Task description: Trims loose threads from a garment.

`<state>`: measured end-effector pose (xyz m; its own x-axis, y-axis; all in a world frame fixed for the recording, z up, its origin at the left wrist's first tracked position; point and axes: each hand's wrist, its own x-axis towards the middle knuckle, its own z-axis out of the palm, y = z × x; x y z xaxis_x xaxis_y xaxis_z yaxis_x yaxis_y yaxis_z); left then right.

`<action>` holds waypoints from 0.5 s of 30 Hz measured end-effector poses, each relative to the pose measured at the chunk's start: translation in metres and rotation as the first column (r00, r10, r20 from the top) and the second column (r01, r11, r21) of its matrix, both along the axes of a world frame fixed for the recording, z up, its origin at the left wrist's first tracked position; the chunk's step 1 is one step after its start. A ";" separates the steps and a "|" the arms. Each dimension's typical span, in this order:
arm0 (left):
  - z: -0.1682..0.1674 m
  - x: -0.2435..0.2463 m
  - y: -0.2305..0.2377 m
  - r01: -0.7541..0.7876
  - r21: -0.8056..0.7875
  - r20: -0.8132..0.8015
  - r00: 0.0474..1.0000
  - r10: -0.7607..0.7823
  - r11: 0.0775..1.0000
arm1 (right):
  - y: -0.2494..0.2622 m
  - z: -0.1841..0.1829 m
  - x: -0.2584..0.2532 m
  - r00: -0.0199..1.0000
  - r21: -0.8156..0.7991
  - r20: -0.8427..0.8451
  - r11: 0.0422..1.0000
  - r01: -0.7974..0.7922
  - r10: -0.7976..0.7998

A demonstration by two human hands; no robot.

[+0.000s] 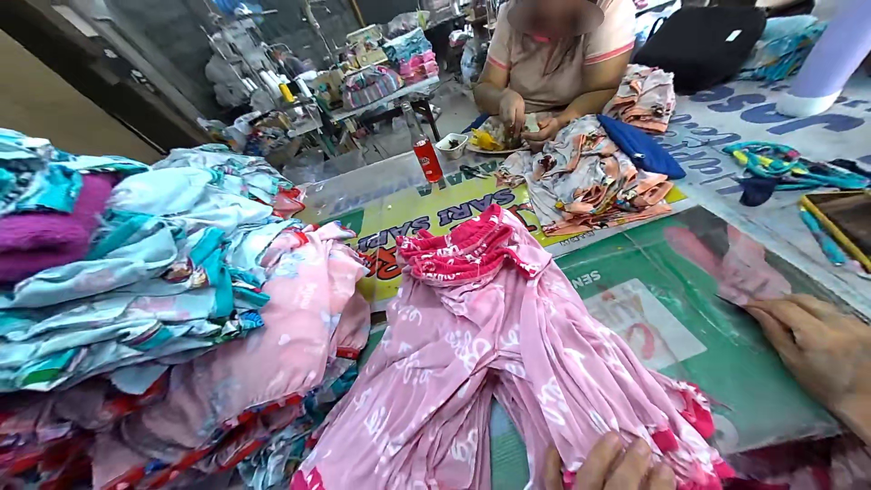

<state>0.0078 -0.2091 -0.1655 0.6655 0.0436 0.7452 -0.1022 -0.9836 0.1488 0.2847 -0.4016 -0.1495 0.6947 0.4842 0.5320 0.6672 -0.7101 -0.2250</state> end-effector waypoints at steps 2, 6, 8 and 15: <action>0.003 -0.001 0.000 0.031 -0.026 -0.003 1.000 -0.031 0.999 | 0.001 0.003 -0.002 0.999 -0.010 0.001 0.999 0.032 -0.032; 0.002 -0.002 0.000 0.070 -0.075 0.000 0.998 -0.070 0.995 | 0.004 0.018 -0.012 0.982 -0.054 -0.117 0.988 0.142 -0.147; 0.000 -0.001 0.001 0.083 -0.081 0.010 0.997 -0.082 0.993 | -0.003 0.008 -0.001 0.987 0.070 -0.125 0.992 0.107 -0.097; 0.001 -0.002 0.007 0.130 -0.072 0.033 0.991 -0.128 0.989 | -0.021 0.010 0.007 0.916 0.560 -0.399 0.803 0.204 0.046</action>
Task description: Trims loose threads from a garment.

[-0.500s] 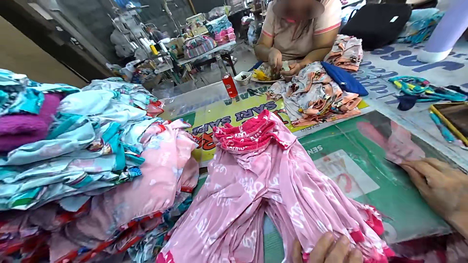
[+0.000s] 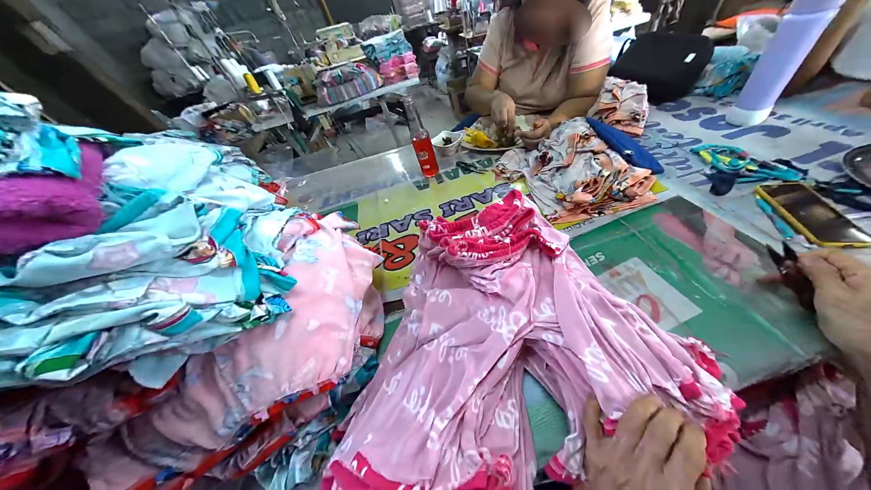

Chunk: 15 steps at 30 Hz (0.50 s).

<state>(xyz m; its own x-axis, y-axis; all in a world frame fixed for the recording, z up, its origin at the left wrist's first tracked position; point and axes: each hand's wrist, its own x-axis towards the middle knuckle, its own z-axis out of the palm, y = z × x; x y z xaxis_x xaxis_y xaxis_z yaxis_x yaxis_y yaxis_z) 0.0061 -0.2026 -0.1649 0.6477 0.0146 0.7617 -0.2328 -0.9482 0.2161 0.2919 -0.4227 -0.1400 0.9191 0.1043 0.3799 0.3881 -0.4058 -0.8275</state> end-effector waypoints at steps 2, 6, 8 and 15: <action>0.001 -0.002 0.003 0.027 -0.009 -0.002 1.000 -0.027 1.000 | -0.001 -0.001 -0.001 1.000 0.114 -0.011 0.993 0.011 -0.010; -0.002 -0.004 0.008 0.057 0.007 0.023 0.998 -0.057 0.998 | 0.001 0.001 -0.005 0.998 0.229 -0.042 0.972 0.053 -0.045; -0.003 -0.003 0.008 0.049 0.014 0.037 0.998 -0.049 0.999 | 0.004 0.005 -0.006 0.997 0.225 -0.058 0.972 0.066 -0.055; -0.012 0.000 0.004 -0.012 0.047 0.091 0.996 0.008 0.999 | 0.003 0.006 -0.005 0.999 0.279 -0.012 0.960 -0.035 0.040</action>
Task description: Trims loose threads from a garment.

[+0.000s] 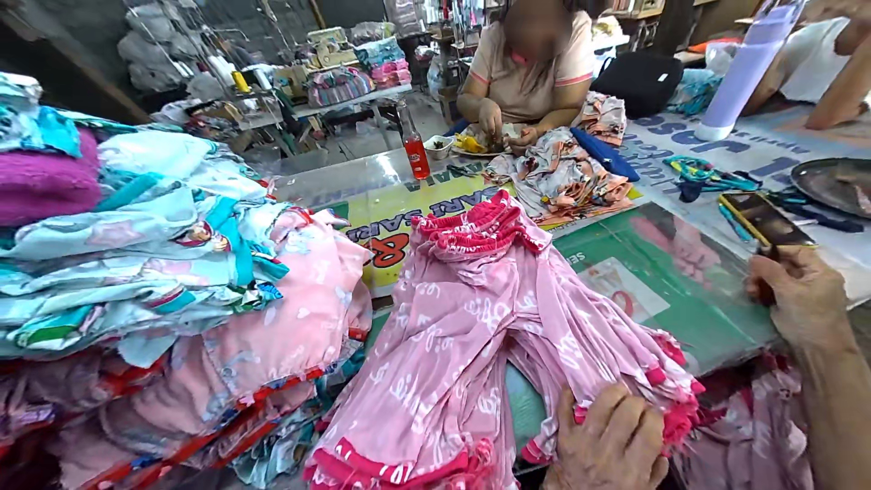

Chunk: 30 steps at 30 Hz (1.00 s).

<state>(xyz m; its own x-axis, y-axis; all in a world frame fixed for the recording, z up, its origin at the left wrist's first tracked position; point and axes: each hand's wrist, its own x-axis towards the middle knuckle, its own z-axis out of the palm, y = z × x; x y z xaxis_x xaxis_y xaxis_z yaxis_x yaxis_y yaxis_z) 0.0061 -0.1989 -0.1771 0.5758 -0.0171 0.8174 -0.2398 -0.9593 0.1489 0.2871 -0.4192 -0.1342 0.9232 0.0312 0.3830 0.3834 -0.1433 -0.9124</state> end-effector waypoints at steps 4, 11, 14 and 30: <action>-0.004 0.001 -0.002 -0.013 0.001 0.023 1.000 0.013 1.000 | -0.001 -0.003 0.003 1.000 0.085 -0.007 0.996 0.022 -0.022; 0.028 -0.014 0.007 0.127 -0.220 -0.039 0.990 -0.139 0.967 | 0.021 0.021 -0.024 0.993 -0.061 0.050 0.992 -0.108 0.111; 0.047 -0.033 0.019 0.103 -0.381 0.007 0.994 -0.108 0.919 | 0.039 0.050 -0.073 0.938 -0.080 0.190 0.957 -0.278 0.289; 0.058 -0.031 0.036 0.001 -0.641 -0.109 0.990 -0.091 0.768 | 0.093 0.029 -0.165 0.668 -0.470 0.261 0.696 -0.543 0.697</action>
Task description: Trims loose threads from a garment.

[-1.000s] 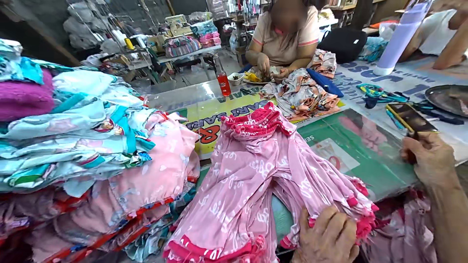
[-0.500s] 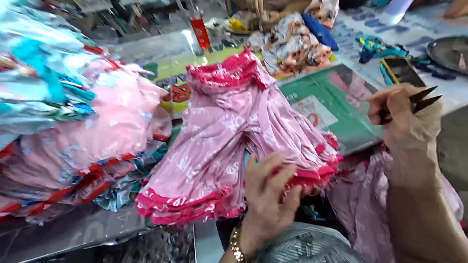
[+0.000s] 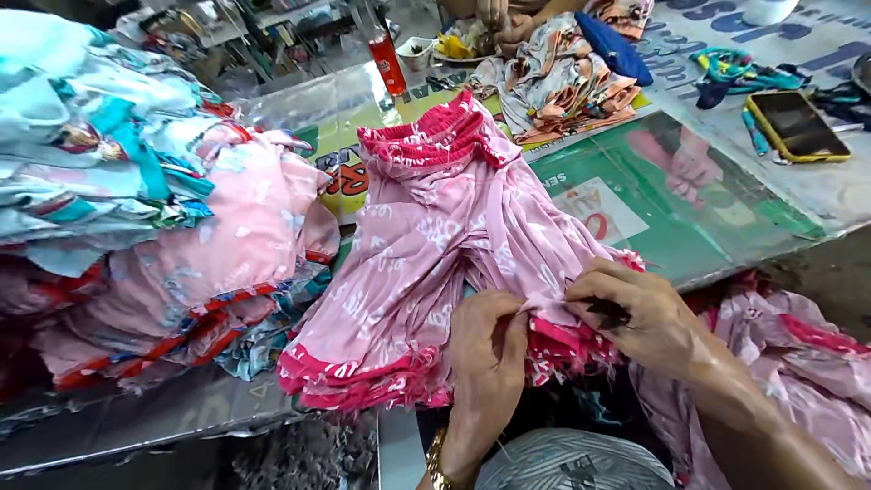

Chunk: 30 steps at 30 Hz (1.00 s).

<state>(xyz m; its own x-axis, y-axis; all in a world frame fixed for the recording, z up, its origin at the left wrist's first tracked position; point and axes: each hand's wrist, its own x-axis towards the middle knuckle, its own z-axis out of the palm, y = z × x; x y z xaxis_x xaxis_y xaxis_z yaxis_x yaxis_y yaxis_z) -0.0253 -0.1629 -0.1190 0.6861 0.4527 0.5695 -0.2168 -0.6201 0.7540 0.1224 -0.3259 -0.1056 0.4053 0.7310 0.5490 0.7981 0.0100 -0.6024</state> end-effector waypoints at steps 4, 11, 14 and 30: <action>0.027 -0.002 -0.001 0.081 -0.150 0.168 0.984 -0.055 0.985 | 0.003 0.022 -0.003 0.985 0.225 -0.160 0.974 -0.018 0.056; 0.040 0.009 -0.005 0.132 -0.125 0.234 0.967 -0.100 0.983 | 0.033 0.039 -0.025 0.982 0.164 0.189 0.986 -0.023 -0.009; 0.033 0.009 -0.005 -0.040 0.169 0.109 0.994 0.022 0.985 | 0.029 0.038 -0.020 0.997 0.271 -0.001 0.959 -0.080 0.083; 0.047 -0.002 -0.018 -0.115 0.495 0.123 0.990 0.062 0.861 | -0.001 0.046 -0.021 0.879 0.117 0.472 0.993 0.016 -0.070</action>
<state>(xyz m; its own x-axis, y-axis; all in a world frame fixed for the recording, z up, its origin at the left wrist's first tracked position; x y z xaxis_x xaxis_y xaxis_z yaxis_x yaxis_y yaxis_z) -0.0274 -0.1808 -0.0720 0.5842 0.1452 0.7985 -0.2002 -0.9277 0.3152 0.1010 -0.3269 -0.0596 0.1058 0.6453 0.7566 0.9889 0.0116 -0.1482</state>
